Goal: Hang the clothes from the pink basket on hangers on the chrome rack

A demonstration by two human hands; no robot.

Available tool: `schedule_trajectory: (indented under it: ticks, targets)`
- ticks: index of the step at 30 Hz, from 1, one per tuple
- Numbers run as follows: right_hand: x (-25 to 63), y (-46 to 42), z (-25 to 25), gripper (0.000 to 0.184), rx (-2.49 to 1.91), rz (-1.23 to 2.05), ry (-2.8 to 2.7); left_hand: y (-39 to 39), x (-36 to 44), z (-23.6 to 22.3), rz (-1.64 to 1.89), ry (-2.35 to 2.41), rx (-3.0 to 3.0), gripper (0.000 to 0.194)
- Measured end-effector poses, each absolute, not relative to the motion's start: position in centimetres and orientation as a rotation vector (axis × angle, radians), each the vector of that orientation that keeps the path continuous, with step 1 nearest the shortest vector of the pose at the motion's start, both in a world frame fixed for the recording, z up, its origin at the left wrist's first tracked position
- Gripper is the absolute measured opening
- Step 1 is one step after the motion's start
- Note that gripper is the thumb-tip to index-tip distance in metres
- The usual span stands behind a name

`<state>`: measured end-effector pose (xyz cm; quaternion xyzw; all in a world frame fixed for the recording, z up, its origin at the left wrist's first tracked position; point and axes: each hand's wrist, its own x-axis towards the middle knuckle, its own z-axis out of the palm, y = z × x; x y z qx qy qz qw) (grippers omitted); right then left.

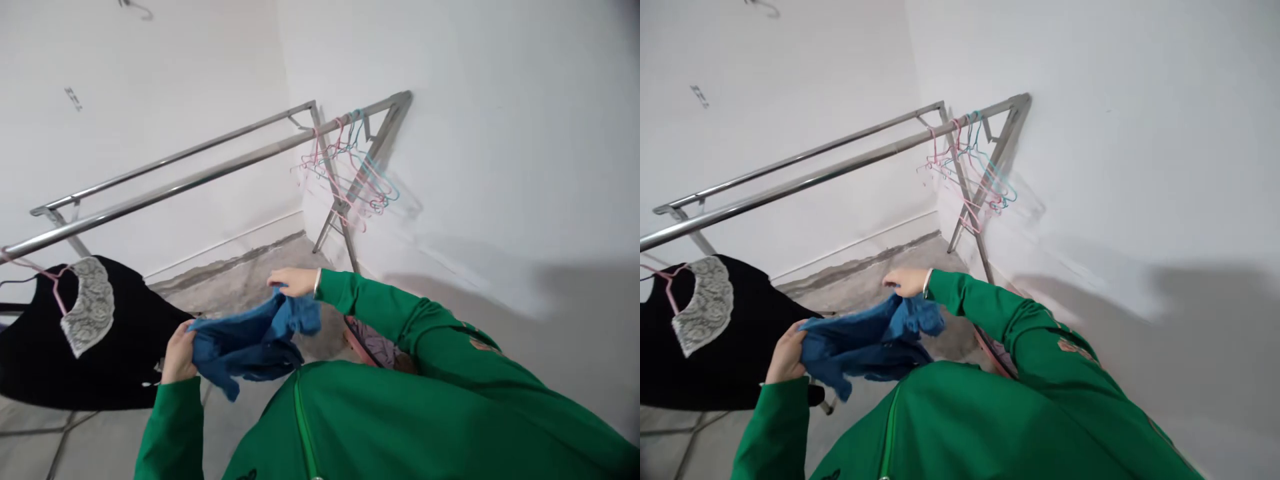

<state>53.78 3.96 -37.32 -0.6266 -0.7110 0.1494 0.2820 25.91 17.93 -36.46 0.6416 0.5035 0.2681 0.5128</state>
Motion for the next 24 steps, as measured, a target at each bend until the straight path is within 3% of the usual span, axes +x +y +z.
schedule_trajectory:
  ticks: [3, 7, 9, 13, 19, 24]
  targets:
    - [57.7, 1.3, -34.5, 0.024, -1.854, 0.122, -1.663, 16.9, 27.4, -37.5, 0.535, 1.139, 1.43, 0.034]
    - [65.3, -1.0, -30.3, 0.045, -2.216, -0.502, -1.11, 15.9, 28.5, -37.6, 0.505, 1.114, 1.476, 0.033]
    - [68.6, -0.8, -30.0, 0.05, -2.246, -0.423, -0.941, 15.5, 29.0, -37.3, 0.523, 1.112, 1.499, 0.03]
    - [72.4, 1.5, -31.8, 0.011, -1.993, -0.112, -0.801, 14.8, 29.6, -36.9, 0.543, 1.112, 1.549, 0.026]
    - [72.1, 1.2, -33.1, 0.015, -1.668, -0.162, -0.834, 15.5, 29.9, -36.4, 0.591, 1.157, 1.5, 0.022]
    - [64.0, -4.5, -40.7, 0.013, -1.536, -0.073, -0.969, 16.4, 30.5, -35.1, 0.818, 1.153, 1.435, 0.012]
